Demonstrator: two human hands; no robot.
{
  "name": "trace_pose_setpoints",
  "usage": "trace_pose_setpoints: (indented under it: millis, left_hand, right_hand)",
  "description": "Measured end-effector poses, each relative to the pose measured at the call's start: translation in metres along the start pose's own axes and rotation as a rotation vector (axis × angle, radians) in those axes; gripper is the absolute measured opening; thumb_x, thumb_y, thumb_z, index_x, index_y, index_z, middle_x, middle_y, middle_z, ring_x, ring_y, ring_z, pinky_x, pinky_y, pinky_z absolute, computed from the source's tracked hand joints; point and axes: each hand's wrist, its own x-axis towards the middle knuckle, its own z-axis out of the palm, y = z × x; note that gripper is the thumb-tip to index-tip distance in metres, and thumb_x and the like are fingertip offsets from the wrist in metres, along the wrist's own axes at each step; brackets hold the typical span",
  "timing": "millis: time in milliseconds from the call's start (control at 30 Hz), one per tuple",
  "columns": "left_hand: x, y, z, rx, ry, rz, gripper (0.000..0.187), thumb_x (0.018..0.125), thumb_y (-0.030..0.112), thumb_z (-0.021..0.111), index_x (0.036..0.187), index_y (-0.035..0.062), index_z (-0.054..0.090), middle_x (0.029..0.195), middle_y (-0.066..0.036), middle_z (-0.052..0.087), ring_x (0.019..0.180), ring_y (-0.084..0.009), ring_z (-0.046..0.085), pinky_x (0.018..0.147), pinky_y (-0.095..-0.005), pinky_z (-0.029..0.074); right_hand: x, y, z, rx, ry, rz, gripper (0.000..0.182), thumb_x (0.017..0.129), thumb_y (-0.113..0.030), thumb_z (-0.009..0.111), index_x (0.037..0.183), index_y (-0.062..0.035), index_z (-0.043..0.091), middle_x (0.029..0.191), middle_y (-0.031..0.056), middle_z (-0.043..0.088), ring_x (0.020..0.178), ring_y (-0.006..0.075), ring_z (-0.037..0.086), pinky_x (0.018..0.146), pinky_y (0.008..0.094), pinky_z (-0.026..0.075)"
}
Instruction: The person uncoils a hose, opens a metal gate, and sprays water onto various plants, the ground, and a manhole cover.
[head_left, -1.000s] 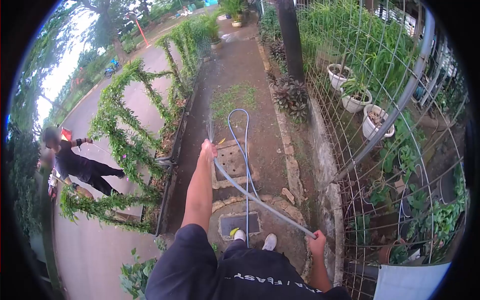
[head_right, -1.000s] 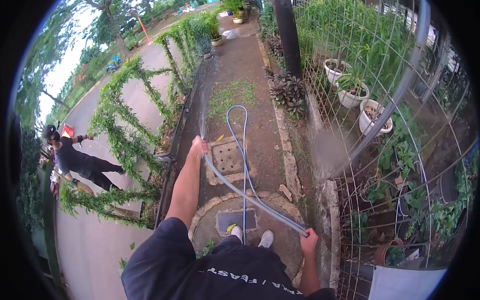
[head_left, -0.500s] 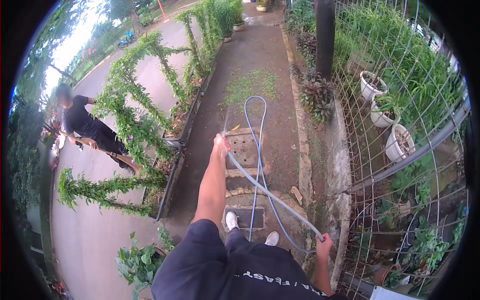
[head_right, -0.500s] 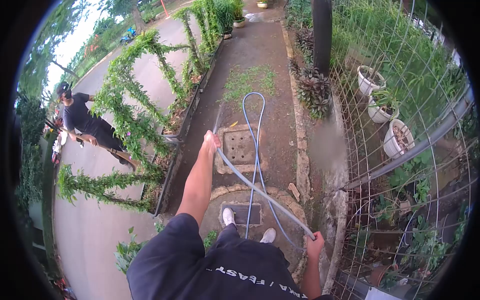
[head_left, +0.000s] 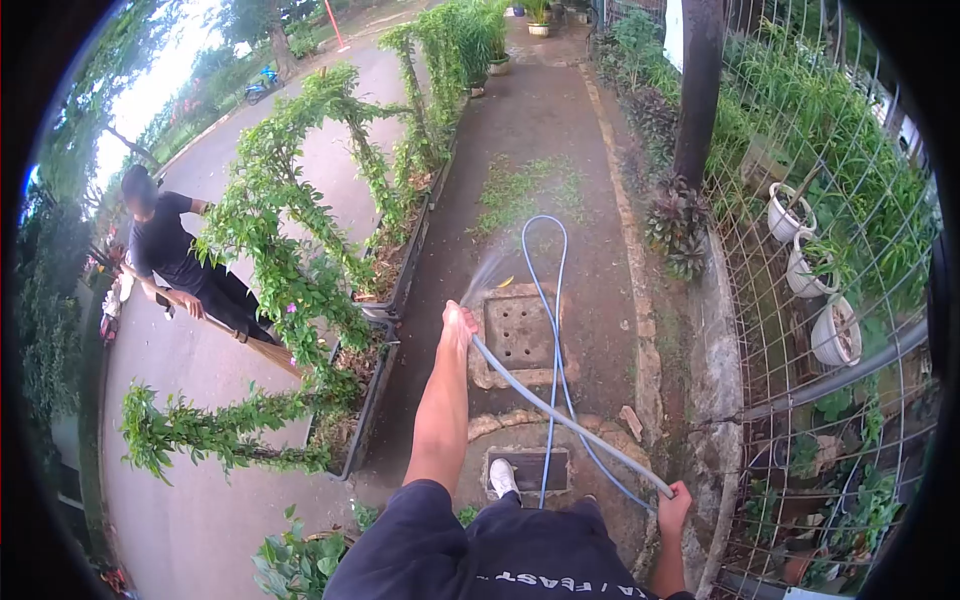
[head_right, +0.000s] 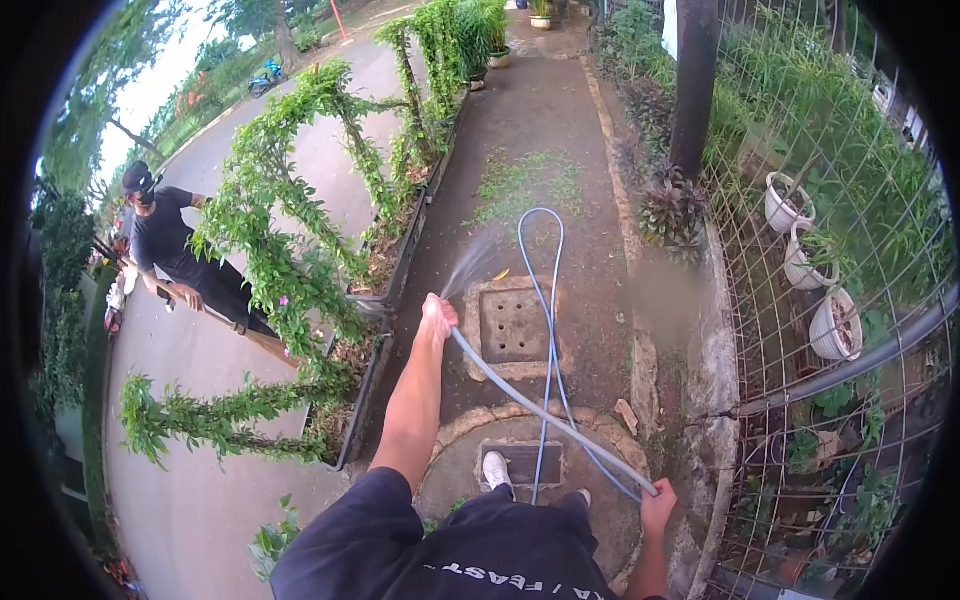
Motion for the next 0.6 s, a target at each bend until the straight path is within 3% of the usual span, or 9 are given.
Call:
trace_pose_setpoints:
  millis: [67, 133, 300, 367, 467, 533, 600]
  left_hand:
    - [0.010, 0.015, -0.006, -0.016, 0.019, 0.037, 0.031, 0.087, 0.031, 0.029, 0.060, 0.0154, 0.030, 0.045, 0.004, 0.019, 0.033, -0.0129, 0.018, 0.032, -0.0289, 0.018]
    - [0.017, 0.025, -0.012, -0.021, 0.030, 0.042, 0.046, 0.094, 0.045, 0.025, 0.059, 0.0161, 0.032, 0.044, 0.003, 0.021, 0.032, -0.0156, 0.021, 0.032, -0.0329, 0.021]
    - [0.018, 0.019, -0.014, -0.038, 0.117, 0.069, 0.045, 0.093, 0.043, 0.029, 0.056, 0.0173, 0.030, 0.043, 0.002, 0.024, 0.032, -0.0161, 0.025, 0.033, -0.0330, 0.023]
    - [0.009, 0.012, -0.013, -0.086, 0.186, 0.095, 0.035, 0.088, 0.033, 0.031, 0.057, 0.0172, 0.029, 0.045, 0.004, 0.019, 0.033, -0.0137, 0.019, 0.033, -0.0297, 0.017]
    - [0.015, 0.000, -0.019, -0.109, 0.284, 0.085, 0.036, 0.089, 0.036, 0.032, 0.059, 0.0166, 0.031, 0.045, 0.004, 0.020, 0.034, -0.0134, 0.021, 0.034, -0.0294, 0.018]
    - [0.017, -0.007, -0.033, -0.077, 0.220, 0.105, 0.038, 0.090, 0.041, 0.030, 0.061, 0.0156, 0.033, 0.047, 0.004, 0.022, 0.035, -0.0127, 0.022, 0.035, -0.0304, 0.018]
    - [-0.007, -0.012, -0.023, -0.118, 0.153, 0.005, 0.043, 0.089, 0.049, 0.026, 0.065, 0.0148, 0.035, 0.049, 0.005, 0.022, 0.037, -0.0120, 0.022, 0.037, -0.0306, 0.019]
  right_hand:
    - [-0.001, -0.011, 0.013, -0.031, -0.008, -0.031, 0.023, 0.074, 0.004, 0.069, 0.069, -0.0028, 0.048, 0.061, -0.0018, 0.045, 0.060, 0.0058, 0.041, 0.054, 0.0249, 0.036]
    - [-0.005, -0.022, 0.020, -0.014, -0.014, -0.016, 0.023, 0.073, 0.004, 0.066, 0.068, -0.0017, 0.044, 0.060, -0.0006, 0.043, 0.060, 0.0070, 0.042, 0.054, 0.0268, 0.037]
    - [-0.006, -0.032, 0.016, 0.008, -0.026, 0.001, 0.023, 0.072, 0.004, 0.067, 0.068, -0.0019, 0.045, 0.060, -0.0004, 0.044, 0.061, 0.0071, 0.042, 0.054, 0.0272, 0.038]
    - [-0.004, -0.028, 0.013, 0.022, -0.026, 0.013, 0.023, 0.072, 0.004, 0.067, 0.068, -0.0019, 0.045, 0.060, -0.0002, 0.045, 0.061, 0.0072, 0.043, 0.054, 0.0273, 0.038]
    - [0.004, -0.013, 0.006, 0.008, -0.019, 0.036, 0.023, 0.071, 0.003, 0.068, 0.069, -0.0016, 0.046, 0.059, 0.0006, 0.046, 0.060, 0.0077, 0.043, 0.054, 0.0276, 0.038]
    - [0.007, -0.010, 0.000, -0.030, -0.035, -0.003, 0.024, 0.073, 0.004, 0.069, 0.068, -0.0026, 0.046, 0.061, -0.0012, 0.044, 0.059, 0.0071, 0.039, 0.053, 0.0257, 0.035]
    - [0.010, 0.011, 0.000, -0.015, -0.026, -0.007, 0.023, 0.073, 0.004, 0.068, 0.068, -0.0025, 0.047, 0.061, -0.0009, 0.044, 0.059, 0.0072, 0.040, 0.053, 0.0259, 0.035]
